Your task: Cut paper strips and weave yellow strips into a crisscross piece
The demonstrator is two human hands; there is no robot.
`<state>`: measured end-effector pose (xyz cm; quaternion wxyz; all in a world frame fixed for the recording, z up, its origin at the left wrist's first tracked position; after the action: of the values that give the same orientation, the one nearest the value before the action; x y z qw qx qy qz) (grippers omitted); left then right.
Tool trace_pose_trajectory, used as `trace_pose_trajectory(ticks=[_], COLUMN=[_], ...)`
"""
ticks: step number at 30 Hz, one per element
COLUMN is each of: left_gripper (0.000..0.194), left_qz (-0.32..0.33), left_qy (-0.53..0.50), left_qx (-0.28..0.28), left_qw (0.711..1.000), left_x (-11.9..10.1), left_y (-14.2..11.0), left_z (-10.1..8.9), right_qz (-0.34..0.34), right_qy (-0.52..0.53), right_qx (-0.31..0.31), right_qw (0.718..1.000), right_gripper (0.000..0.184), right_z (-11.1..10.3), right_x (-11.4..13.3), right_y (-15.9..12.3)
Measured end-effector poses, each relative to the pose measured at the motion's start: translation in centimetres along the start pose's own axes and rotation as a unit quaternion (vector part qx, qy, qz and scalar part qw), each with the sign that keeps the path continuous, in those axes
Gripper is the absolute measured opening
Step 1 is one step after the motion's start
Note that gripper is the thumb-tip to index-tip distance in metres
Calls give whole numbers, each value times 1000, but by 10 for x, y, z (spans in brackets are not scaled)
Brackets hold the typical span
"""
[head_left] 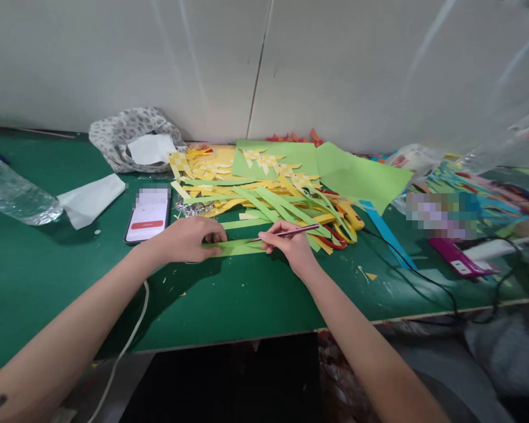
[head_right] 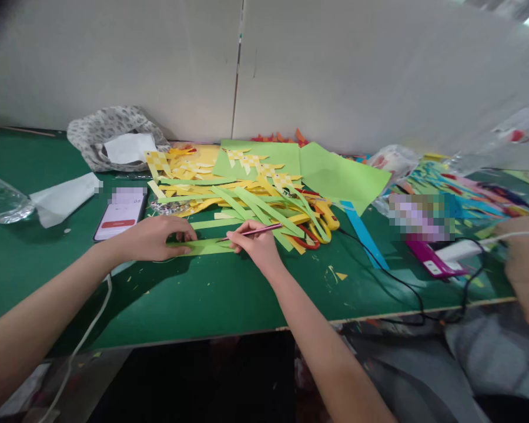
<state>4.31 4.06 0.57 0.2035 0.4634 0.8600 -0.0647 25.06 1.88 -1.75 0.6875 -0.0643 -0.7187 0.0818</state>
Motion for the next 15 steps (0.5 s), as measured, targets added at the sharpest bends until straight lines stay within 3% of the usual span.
trace_pose_trajectory(ticks=[9,15], left_gripper=[18,17], left_qz=[13,9], left_qy=[-12,-53], left_qx=[-28,-28], left_qw=[999,998], left_x=[-10,-4], left_y=[6,8], left_z=[10,12], right_qz=[-29,-40], right_qy=[-17,-59], right_qx=[-8,29], right_qw=[999,997], right_gripper=[27,24], right_z=[1,16], right_x=[6,4], right_y=[-6,-8])
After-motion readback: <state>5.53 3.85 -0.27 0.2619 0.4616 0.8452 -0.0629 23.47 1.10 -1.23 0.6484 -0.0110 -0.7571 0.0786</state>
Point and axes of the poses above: each hand's wrist, its own y-axis towards the middle knuckle, its own z-axis out of the palm, x = y × z, the point moved 4 cm from there along y, towards the middle knuckle, and after that the axes turned 10 degrees about z, right-handed, at the moved point
